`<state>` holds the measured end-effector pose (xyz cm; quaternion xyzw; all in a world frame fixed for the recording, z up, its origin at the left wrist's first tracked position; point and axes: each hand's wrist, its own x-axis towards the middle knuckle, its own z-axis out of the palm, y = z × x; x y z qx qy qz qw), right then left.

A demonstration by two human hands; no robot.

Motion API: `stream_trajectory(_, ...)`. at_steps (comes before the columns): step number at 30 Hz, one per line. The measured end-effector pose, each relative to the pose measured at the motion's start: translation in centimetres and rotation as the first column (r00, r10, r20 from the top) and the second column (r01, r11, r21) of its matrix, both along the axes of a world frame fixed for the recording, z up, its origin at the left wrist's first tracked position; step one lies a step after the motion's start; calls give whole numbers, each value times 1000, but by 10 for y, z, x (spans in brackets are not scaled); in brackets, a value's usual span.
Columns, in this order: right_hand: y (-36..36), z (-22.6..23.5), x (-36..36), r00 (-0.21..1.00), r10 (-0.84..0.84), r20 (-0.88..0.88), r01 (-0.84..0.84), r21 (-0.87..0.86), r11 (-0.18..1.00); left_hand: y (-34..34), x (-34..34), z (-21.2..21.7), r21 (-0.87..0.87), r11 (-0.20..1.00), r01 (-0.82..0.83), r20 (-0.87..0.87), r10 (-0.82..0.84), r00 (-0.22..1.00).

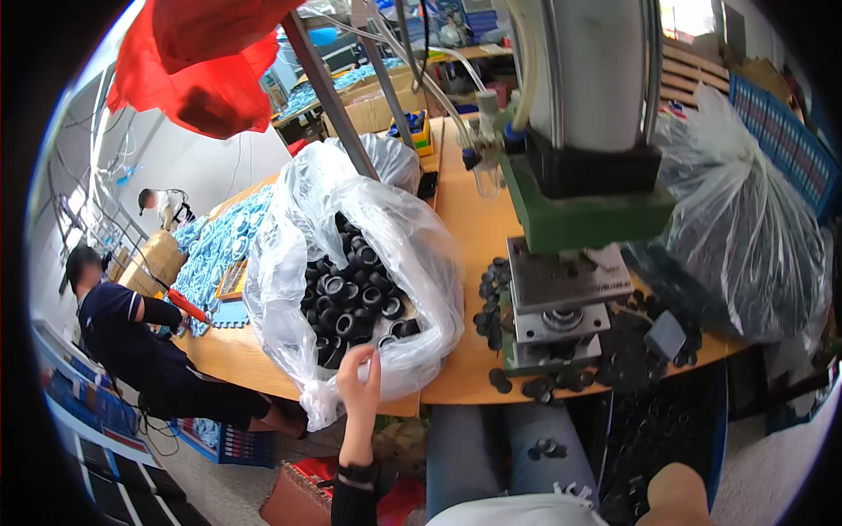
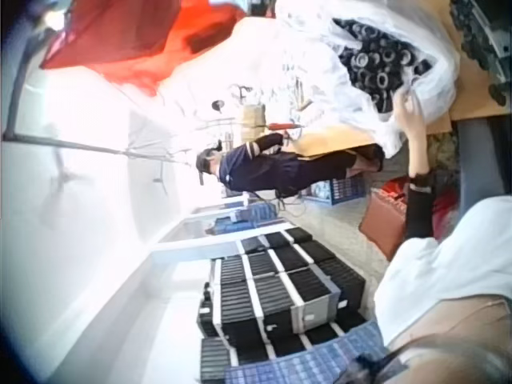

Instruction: The person operates a manual press machine to process small black circular objects. They repeatedly pick up objects from a plastic bag, place them into the press mold, and then remove the processed items, placing them into a blue bin. The task involves repetitive pick-and-place actions with the press machine.

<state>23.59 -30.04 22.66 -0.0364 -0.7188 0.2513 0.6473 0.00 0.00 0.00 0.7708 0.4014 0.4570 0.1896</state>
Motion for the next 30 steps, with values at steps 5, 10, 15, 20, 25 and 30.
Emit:
stream_trajectory(5, -4, -10, 15, 993, -64, 101, 46, 167, 985, 56, 64, 2, 254, 936, 246, -326, -156, 932)
stream_trajectory(10, -35, -96, 60, 462, -871, 166, 751, -596, 285, 125, 100, -10, 13, 903, 429, -869, -202, 451)
stream_trajectory(15, 33, -154, 92, 235, -798, 556, 951, -301, 70, 137, 91, -9, 65, 833, 550, -970, -78, 232)
stream_trajectory(20, 106, -168, 89, 439, -851, 289, 720, -679, 141, 140, 88, -5, 145, 715, 683, -960, -65, 272)
stream_trajectory(25, 117, -183, 80, -125, -842, 525, 949, -183, -255, 90, 72, 43, 205, 876, 436, -407, -329, 852)
stream_trajectory(30, 104, -188, 87, -88, -820, 565, 962, -167, -218, 7, 109, 48, -459, 599, 657, 604, -332, 725)
